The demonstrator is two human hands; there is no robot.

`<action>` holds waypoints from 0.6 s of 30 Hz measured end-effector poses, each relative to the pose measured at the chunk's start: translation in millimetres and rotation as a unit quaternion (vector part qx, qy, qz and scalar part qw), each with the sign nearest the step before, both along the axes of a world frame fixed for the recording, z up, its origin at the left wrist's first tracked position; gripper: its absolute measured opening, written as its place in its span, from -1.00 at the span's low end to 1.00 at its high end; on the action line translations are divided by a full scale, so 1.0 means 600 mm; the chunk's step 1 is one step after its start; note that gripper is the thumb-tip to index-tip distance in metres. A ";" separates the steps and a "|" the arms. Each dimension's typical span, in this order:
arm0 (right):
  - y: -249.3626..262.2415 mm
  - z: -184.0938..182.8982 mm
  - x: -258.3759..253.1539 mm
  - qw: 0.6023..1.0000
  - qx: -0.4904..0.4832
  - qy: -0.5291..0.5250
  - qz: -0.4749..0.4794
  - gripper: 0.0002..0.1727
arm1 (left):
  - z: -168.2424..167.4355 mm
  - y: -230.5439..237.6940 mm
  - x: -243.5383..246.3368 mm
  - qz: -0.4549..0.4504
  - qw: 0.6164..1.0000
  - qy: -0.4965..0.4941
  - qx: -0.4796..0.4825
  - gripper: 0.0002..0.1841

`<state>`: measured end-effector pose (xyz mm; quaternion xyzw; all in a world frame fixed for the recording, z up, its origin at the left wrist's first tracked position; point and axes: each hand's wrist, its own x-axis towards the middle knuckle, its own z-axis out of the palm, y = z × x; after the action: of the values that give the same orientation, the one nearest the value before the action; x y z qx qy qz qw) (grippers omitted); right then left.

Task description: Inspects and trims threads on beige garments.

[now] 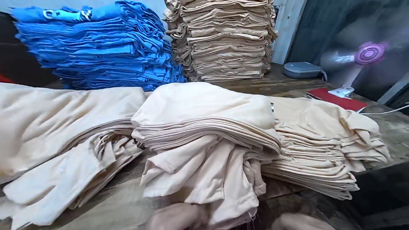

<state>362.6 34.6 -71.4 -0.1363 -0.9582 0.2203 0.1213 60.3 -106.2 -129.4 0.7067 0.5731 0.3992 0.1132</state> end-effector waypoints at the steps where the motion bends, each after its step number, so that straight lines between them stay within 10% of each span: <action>1: -0.002 -0.002 -0.006 0.999 0.019 0.041 -0.024 -0.74 | 0.010 0.005 0.016 0.013 0.999 -0.048 0.016 -0.72; 8: 0.017 -0.088 -0.135 0.912 0.181 0.334 -0.156 -0.85 | -0.002 0.079 0.092 0.162 0.949 -0.229 0.144 -0.69; 12: 0.010 -0.094 -0.119 0.889 0.054 0.420 -0.176 -0.85 | -0.018 0.077 0.077 0.148 0.963 -0.188 0.126 -0.49; 18: 0.003 -0.094 -0.126 0.911 0.167 0.332 -0.178 -0.80 | -0.019 0.073 0.084 0.163 0.949 -0.220 0.155 -0.61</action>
<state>287.2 36.6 -127.6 -0.2010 -0.8456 0.0646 0.4903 110.6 -62.2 -140.8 0.5065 0.5728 0.6417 0.0592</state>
